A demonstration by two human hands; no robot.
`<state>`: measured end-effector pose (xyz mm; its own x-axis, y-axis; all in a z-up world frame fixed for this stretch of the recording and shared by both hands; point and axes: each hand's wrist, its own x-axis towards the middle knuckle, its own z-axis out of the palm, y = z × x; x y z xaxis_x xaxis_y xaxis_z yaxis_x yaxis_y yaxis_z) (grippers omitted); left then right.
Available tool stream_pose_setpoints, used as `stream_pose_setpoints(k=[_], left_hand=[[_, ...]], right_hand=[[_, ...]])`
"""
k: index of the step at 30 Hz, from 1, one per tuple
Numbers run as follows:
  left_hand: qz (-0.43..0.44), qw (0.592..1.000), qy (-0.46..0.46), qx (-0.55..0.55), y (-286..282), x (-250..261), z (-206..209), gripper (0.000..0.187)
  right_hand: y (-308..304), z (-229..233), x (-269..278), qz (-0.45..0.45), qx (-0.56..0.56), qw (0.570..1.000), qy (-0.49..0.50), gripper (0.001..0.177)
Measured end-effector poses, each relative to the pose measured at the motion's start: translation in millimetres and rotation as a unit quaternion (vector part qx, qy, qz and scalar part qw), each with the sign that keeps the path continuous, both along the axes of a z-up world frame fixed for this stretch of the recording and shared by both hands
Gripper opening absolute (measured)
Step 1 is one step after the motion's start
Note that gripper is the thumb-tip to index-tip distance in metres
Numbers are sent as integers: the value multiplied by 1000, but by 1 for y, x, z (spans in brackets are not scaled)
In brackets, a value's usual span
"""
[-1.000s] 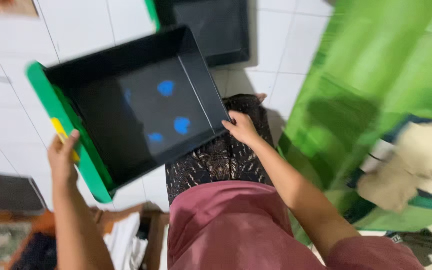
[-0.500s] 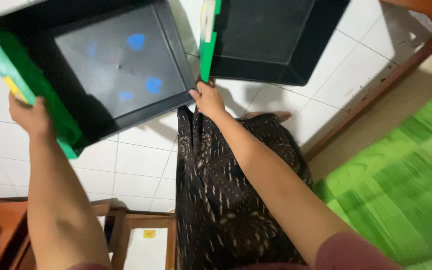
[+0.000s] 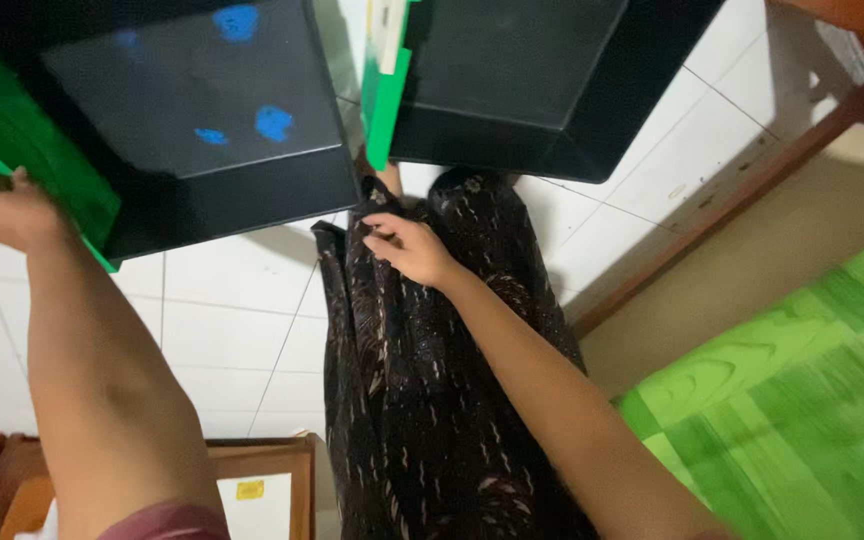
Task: The person organizes clothes by removing folded garments from a green plastic storage bin and placing them onto a green mat. They then retrieve a second black bin, remove a folded beige shirt, and place it on the mat. Finally, they systematically transfer various folded clothes and small packaged items from the mat into the black bin.
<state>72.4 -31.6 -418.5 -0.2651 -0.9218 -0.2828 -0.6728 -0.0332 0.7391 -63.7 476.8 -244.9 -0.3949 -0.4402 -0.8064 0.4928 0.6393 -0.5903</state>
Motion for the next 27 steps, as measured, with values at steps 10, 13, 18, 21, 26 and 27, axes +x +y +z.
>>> stream_pose_setpoints(k=[10,13,18,21,26,27], left_hand=[[-610,789,23,-72,241,-185,149,52],[-612,787,75,-31,324,-225,141,76],[-443,895,-15,48,374,-250,39,100],[-440,892,-73,74,363,-239,20,97],[-448,878,-158,56,369,-234,102,94],[-448,878,-159,54,373,-230,129,94]], right_hand=[[217,-35,-71,-285,376,798,373,51],[258,-69,-117,-331,449,753,348,74],[280,-78,-155,-170,505,803,267,38],[295,-67,-150,-153,410,840,321,31],[296,-36,-125,-228,339,867,285,26],[299,-24,-111,-253,331,870,265,26]])
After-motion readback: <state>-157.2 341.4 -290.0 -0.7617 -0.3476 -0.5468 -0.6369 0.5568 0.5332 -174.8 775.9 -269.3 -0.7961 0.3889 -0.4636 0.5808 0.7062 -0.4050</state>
